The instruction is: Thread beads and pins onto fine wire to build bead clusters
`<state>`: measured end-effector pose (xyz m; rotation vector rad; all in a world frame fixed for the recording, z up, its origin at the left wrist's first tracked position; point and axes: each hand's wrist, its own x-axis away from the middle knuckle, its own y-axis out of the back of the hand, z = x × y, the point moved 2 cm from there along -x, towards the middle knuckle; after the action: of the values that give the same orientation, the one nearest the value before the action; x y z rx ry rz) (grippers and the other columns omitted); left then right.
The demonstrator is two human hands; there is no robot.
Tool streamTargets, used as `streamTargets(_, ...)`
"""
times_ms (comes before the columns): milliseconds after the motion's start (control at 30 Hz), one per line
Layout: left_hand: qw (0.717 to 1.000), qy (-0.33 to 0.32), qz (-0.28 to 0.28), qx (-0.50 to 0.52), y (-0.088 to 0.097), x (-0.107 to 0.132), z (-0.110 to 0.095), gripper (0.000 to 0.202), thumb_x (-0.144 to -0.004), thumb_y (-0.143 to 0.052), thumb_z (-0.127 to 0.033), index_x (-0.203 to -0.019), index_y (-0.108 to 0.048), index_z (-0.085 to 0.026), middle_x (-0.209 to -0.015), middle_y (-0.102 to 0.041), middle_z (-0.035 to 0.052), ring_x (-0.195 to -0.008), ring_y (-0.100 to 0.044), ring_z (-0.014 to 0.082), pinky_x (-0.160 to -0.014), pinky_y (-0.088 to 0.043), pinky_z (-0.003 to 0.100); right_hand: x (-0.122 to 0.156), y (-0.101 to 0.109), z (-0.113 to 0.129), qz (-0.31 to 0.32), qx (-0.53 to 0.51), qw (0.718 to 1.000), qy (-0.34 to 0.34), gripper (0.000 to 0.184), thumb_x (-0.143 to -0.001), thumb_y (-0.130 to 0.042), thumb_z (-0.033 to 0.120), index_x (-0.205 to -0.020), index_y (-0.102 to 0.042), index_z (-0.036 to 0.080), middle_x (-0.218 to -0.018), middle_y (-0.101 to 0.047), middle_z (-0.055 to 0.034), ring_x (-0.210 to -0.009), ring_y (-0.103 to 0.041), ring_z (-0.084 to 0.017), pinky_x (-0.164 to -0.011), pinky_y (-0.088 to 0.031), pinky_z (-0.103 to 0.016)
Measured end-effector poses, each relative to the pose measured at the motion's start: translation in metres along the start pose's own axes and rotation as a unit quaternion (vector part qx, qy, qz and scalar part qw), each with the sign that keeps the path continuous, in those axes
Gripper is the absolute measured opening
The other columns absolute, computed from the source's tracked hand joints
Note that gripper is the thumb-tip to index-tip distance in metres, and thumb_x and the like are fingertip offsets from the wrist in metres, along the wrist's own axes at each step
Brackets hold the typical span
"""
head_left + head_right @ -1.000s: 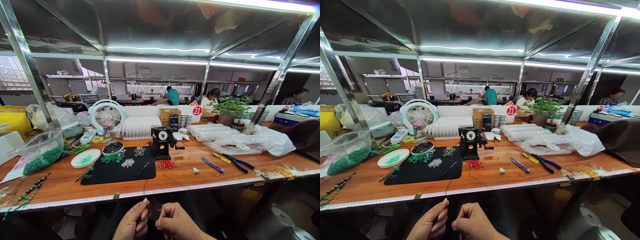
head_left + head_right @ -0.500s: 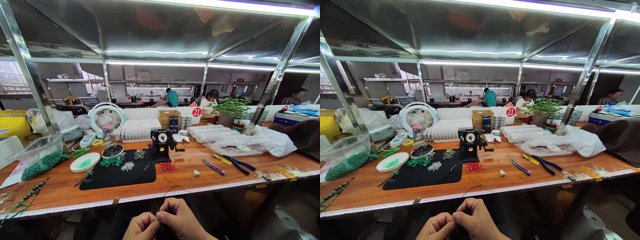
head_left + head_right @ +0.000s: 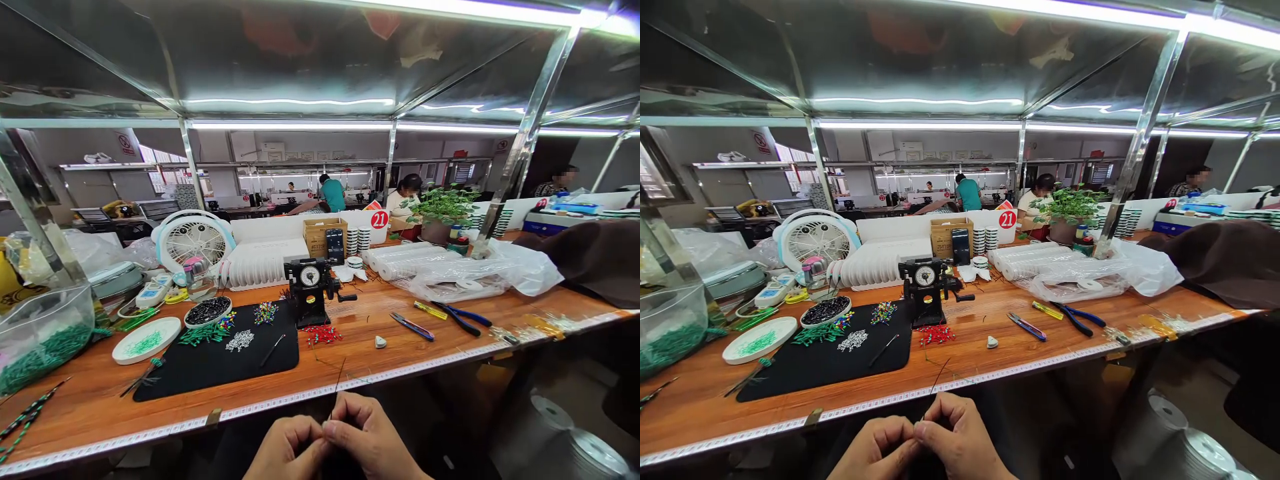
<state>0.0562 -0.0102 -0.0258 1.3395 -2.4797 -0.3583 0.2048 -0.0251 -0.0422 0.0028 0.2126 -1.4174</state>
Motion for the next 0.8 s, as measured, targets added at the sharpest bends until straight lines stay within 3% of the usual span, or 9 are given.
streamTargets(67,0.998,-0.038,0.009,-0.056,0.011,-0.014,-0.015,0.026,-0.078,-0.056,-0.039,-0.08,-0.066,-0.015,-0.072,-0.065,0.0027,-0.067,-0.055,0.0151,-0.063,-0.04,0.024,0.002,0.009,0.006,-0.022,-0.021,0.999,0.012,0.026,-0.072,-0.065,0.034,-0.061,-0.051,0.015,-0.058,-0.048,0.0011,-0.058,-0.041,-0.012,-0.059,-0.034,-0.024)
streamTargets(133,0.982,-0.075,-0.051,-0.163,0.029,-0.033,-0.028,0.025,-0.081,-0.051,-0.034,-0.094,-0.065,-0.018,-0.088,-0.068,0.0043,-0.082,-0.059,0.0173,-0.075,-0.041,0.025,0.004,0.018,0.011,-0.045,-0.037,0.998,0.013,0.025,-0.076,-0.063,0.032,-0.063,-0.05,0.016,-0.059,-0.045,0.0026,-0.057,-0.038,-0.01,-0.058,-0.032,-0.023)
streamTargets(233,0.912,-0.104,-0.128,-0.376,0.048,-0.066,-0.036,0.024,-0.084,-0.045,-0.029,-0.095,-0.065,-0.02,-0.097,-0.067,0.0052,-0.091,-0.059,0.0189,-0.08,-0.04,0.027,0.005,0.027,0.011,-0.067,-0.032,0.997,-0.004,0.025,-0.077,-0.063,0.03,-0.064,-0.048,0.016,-0.057,-0.04,0.0047,-0.052,-0.03,-0.008,-0.053,-0.028,-0.021)
streamTargets(300,0.886,-0.104,-0.134,-0.432,0.05,-0.085,-0.035,0.023,-0.083,-0.046,-0.028,-0.093,-0.064,-0.02,-0.095,-0.066,0.0053,-0.089,-0.059,0.02,-0.078,-0.041,0.029,0.006,0.029,0.009,-0.063,-0.03,0.997,-0.014,0.025,-0.077,-0.063,0.03,-0.064,-0.048,0.016,-0.055,-0.037,0.0053,-0.051,-0.027,-0.008,-0.051,-0.025,-0.021)
streamTargets(567,0.85,-0.112,-0.106,-0.504,0.027,-0.121,-0.041,0.022,-0.085,-0.041,-0.029,-0.086,-0.062,-0.02,-0.091,-0.062,0.0053,-0.084,-0.059,0.0194,-0.071,-0.04,0.028,0.008,0.033,0.007,-0.063,-0.013,0.998,-0.027,0.025,-0.074,-0.065,0.031,-0.062,-0.049,0.015,-0.055,-0.037,0.0047,-0.051,-0.026,-0.008,-0.049,-0.024,-0.022)
streamTargets(800,0.829,-0.105,-0.093,-0.542,0.028,-0.144,-0.043,0.027,-0.085,-0.038,-0.023,-0.082,-0.064,-0.017,-0.091,-0.061,0.0088,-0.082,-0.06,0.0227,-0.068,-0.041,0.031,0.008,0.033,0.005,-0.059,-0.023,0.997,-0.039,0.025,-0.071,-0.066,0.033,-0.061,-0.051,0.016,-0.051,-0.034,0.0056,-0.047,-0.026,-0.007,-0.049,-0.028,-0.021)
